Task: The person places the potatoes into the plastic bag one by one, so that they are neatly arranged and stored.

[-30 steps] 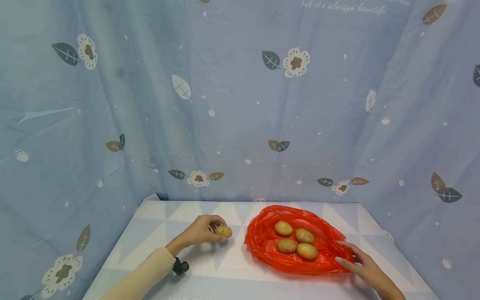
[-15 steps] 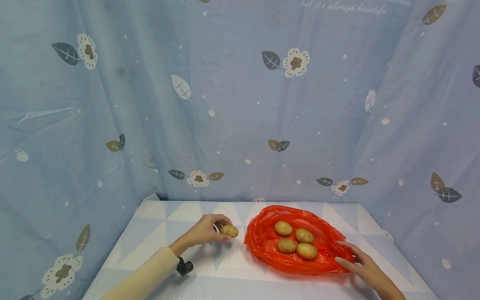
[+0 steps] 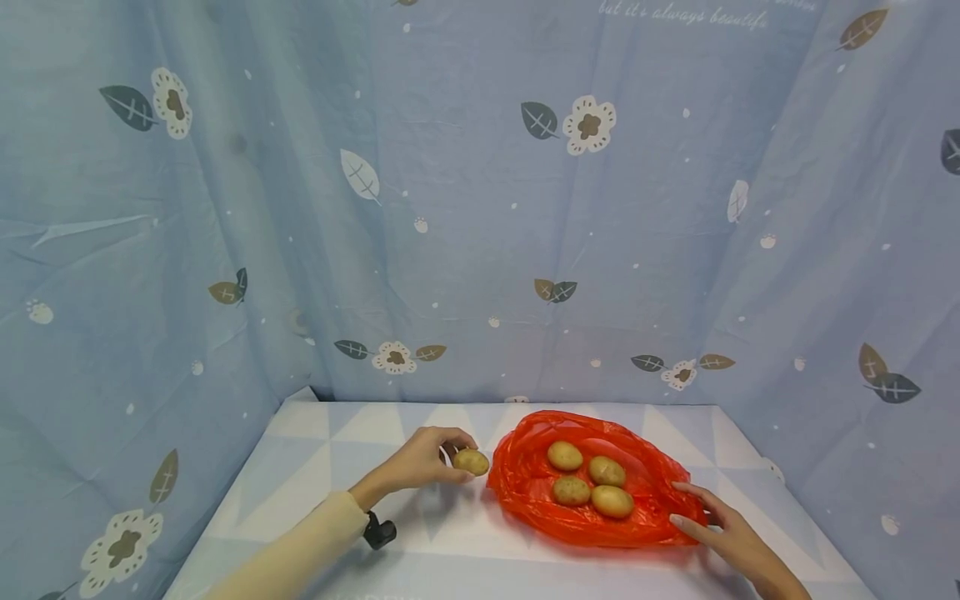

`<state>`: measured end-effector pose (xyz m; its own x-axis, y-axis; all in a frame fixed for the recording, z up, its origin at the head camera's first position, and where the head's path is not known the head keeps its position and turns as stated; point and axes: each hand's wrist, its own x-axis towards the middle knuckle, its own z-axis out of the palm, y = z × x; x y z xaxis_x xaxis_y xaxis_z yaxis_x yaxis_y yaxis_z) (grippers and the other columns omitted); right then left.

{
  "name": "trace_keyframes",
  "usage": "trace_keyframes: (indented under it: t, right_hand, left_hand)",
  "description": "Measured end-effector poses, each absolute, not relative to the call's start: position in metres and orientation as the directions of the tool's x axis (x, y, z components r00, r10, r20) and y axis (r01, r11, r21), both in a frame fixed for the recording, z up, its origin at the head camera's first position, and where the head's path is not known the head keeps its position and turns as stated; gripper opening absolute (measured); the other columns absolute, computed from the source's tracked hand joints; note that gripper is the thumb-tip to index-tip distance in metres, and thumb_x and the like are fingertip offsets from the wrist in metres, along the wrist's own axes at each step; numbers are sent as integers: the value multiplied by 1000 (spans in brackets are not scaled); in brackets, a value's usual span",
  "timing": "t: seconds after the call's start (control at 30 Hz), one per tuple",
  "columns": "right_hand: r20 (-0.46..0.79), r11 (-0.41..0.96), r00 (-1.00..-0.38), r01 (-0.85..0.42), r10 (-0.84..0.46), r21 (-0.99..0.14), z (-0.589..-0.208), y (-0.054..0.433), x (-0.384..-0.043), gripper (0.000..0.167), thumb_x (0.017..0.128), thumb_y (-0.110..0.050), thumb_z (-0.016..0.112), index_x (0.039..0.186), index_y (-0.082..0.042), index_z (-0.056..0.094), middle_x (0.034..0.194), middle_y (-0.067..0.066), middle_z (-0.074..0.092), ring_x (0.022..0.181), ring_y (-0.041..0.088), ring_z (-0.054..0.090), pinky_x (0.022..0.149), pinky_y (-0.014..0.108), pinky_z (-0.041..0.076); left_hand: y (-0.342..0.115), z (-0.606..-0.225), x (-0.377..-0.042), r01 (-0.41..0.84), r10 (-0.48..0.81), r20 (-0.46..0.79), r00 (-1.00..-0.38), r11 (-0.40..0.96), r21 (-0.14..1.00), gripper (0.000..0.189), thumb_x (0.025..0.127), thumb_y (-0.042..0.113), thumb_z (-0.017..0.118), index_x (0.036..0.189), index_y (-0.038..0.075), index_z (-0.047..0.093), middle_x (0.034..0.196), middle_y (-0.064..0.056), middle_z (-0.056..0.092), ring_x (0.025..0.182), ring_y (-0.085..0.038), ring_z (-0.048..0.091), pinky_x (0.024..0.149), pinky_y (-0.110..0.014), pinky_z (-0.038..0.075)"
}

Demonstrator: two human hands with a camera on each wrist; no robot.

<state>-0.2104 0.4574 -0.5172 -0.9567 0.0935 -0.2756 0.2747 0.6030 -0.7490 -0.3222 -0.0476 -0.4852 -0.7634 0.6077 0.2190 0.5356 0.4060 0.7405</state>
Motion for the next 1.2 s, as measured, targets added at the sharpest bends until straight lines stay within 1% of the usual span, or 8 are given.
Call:
trace_keyframes:
  t: [0.2, 0.4, 0.6, 0.83, 0.93, 1.03, 1.2]
  right_hand:
    - [-269, 606, -959, 263, 83, -750, -515, 457, -210, 80, 99, -50, 64, 157, -3, 34, 152, 36, 36, 113, 33, 58, 84, 47, 58]
    - [-272, 590, -960, 262, 74, -764, -516, 458, -209, 79, 99, -48, 63, 157, -4, 34, 152, 35, 36, 112, 31, 58, 82, 41, 57]
    - [-284, 576, -954, 283, 91, -767, -518, 457, -210, 82, 98, -51, 64, 158, -5, 32, 153, 35, 34, 111, 30, 60, 84, 45, 59]
    - [-276, 585, -956, 281, 101, -760, -517, 456, -209, 84, 97, -52, 66, 158, -6, 33, 153, 35, 34, 110, 30, 60, 83, 44, 59]
    - [-278, 580, -955, 285, 103, -763, -517, 456, -209, 83, 97, -52, 66, 158, -6, 33, 152, 34, 35, 108, 28, 60, 82, 43, 59]
    - [-270, 581, -958, 274, 95, -767, -517, 456, -209, 82, 98, -50, 65, 158, -5, 32, 152, 34, 36, 107, 27, 60, 82, 41, 59]
    - [-260, 590, -961, 264, 93, -763, -519, 457, -209, 81, 98, -49, 64, 158, -5, 32, 152, 34, 36, 109, 28, 60, 83, 42, 59]
  left_hand:
    - [-38, -481, -320, 557, 620, 242, -746, 383, 737, 34, 78, 22, 91, 108, 20, 74, 93, 12, 67, 82, -15, 65, 67, -24, 53]
    - [-27, -477, -318, 561, 625, 250, -739, 367, 742, 35, 79, 22, 90, 109, 21, 74, 95, 12, 67, 83, -12, 65, 70, -24, 53]
    - [-14, -475, -316, 557, 629, 257, -733, 340, 758, 34, 81, 25, 90, 111, 20, 74, 99, 13, 69, 84, -10, 64, 73, -24, 55]
    - [4, -473, -312, 580, 638, 295, -712, 297, 758, 33, 81, 23, 90, 109, 19, 75, 99, 13, 71, 82, -10, 64, 70, -22, 54]
    - [13, -472, -311, 592, 644, 303, -702, 292, 751, 33, 81, 25, 90, 110, 21, 75, 98, 15, 70, 81, -8, 63, 68, -21, 53]
    - [20, -472, -308, 591, 648, 301, -699, 288, 754, 33, 81, 27, 90, 110, 22, 75, 98, 16, 69, 82, -5, 62, 71, -21, 52]
    - [31, -473, -304, 569, 647, 288, -706, 275, 775, 36, 80, 28, 90, 112, 20, 74, 99, 16, 69, 84, -5, 62, 75, -22, 53]
